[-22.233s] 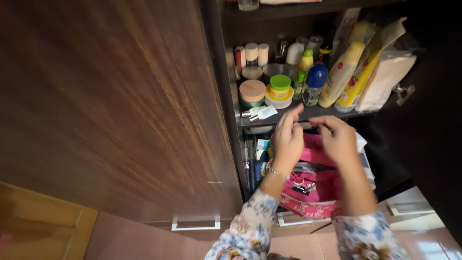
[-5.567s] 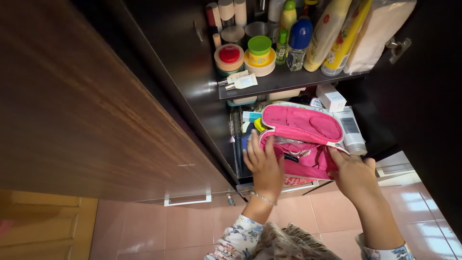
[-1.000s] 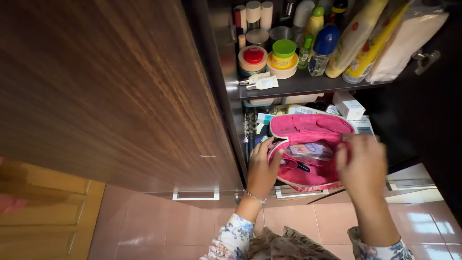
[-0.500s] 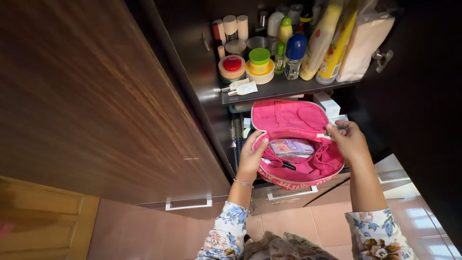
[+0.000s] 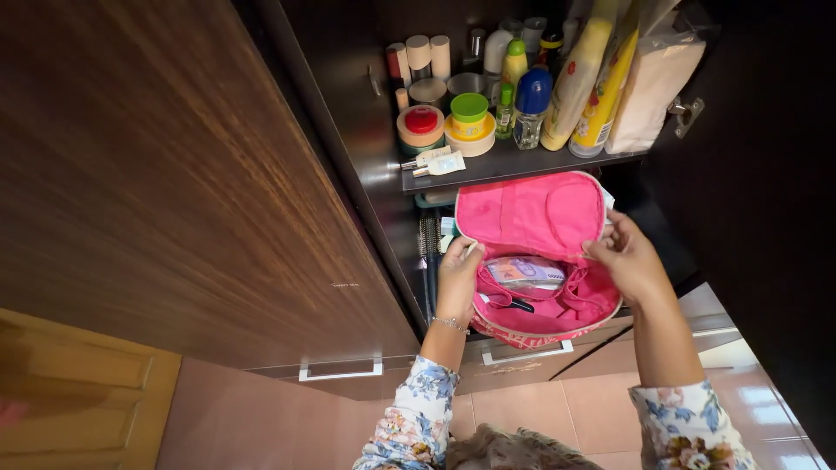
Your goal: Organizing cosmetics and skincare products from a makeup bag and wardrobe into a plastic drawer.
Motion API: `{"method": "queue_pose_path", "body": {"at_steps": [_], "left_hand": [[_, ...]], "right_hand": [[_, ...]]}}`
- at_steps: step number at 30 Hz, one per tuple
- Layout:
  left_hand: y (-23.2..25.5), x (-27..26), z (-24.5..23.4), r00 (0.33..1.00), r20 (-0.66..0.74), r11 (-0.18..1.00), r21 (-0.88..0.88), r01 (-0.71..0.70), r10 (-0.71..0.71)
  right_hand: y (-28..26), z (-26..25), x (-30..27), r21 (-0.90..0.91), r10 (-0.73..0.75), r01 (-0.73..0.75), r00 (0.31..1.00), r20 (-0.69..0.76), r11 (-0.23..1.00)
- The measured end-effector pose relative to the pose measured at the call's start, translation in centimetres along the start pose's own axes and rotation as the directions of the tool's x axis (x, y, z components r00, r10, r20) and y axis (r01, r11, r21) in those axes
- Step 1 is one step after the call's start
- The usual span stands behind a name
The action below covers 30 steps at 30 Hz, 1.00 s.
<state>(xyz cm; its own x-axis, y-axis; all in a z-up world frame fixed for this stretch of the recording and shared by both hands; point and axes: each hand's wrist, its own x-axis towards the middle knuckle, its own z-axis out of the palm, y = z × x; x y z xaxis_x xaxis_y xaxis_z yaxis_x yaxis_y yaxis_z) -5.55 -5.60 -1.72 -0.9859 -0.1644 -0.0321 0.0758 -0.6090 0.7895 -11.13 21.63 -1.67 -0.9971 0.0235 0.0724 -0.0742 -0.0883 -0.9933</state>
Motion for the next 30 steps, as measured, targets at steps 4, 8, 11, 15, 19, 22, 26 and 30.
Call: {"method": "queue_pose_path", "body": {"at_steps": [4, 8, 11, 15, 19, 22, 26, 30], "left_hand": [[-2.2, -0.5, -3.2, 0.999, 0.046, 0.999, 0.039, 0.002, -0.004], [-1.3, -2.3, -4.1, 0.995, 0.083, 0.977, 0.208, 0.045, -0.064], [1.8, -4.5, -2.6, 0.981, 0.191, 0.998, 0.056, 0.034, -0.044], [6.1, -7.2, 1.2, 0.951, 0.293, 0.983, 0.122, -0.139, 0.098], [4.8, -6.8, 5.1, 0.897, 0.416, 0.269, 0.855, -0.442, 0.151], [-0.4, -4.3, 6.8, 0.801, 0.598, 0.063, 0.799, -0.597, 0.003], [-4.2, -1.4, 8.8, 0.804, 0.595, -0.059, 0.803, -0.593, 0.015], [-3.9, -1.2, 9.4, 0.811, 0.582, -0.122, 0.802, -0.585, -0.065]], "right_hand": [[1.6, -1.6, -2.6, -0.142, -0.050, 0.060, 0.996, 0.074, 0.988], [1.4, -2.1, -4.8, -0.206, -0.006, 0.001, 1.000, -0.026, 0.979], [-0.1, -2.0, -5.9, -0.272, -0.228, 0.218, 0.974, -0.006, 0.937], [-3.3, -1.2, -7.3, -0.399, -0.461, 0.491, 0.870, 0.177, 0.774], [-5.7, -1.0, -8.4, -0.480, -0.302, 0.428, 0.899, 0.318, 0.766], [-5.9, -1.1, -9.0, -0.564, -0.143, 0.377, 0.899, 0.415, 0.734], [-5.2, -2.2, -8.6, -0.608, -0.159, 0.467, 0.857, 0.490, 0.642], [-6.7, -1.5, -7.9, -0.706, 0.052, 0.114, 0.977, 0.209, 0.699]]}}
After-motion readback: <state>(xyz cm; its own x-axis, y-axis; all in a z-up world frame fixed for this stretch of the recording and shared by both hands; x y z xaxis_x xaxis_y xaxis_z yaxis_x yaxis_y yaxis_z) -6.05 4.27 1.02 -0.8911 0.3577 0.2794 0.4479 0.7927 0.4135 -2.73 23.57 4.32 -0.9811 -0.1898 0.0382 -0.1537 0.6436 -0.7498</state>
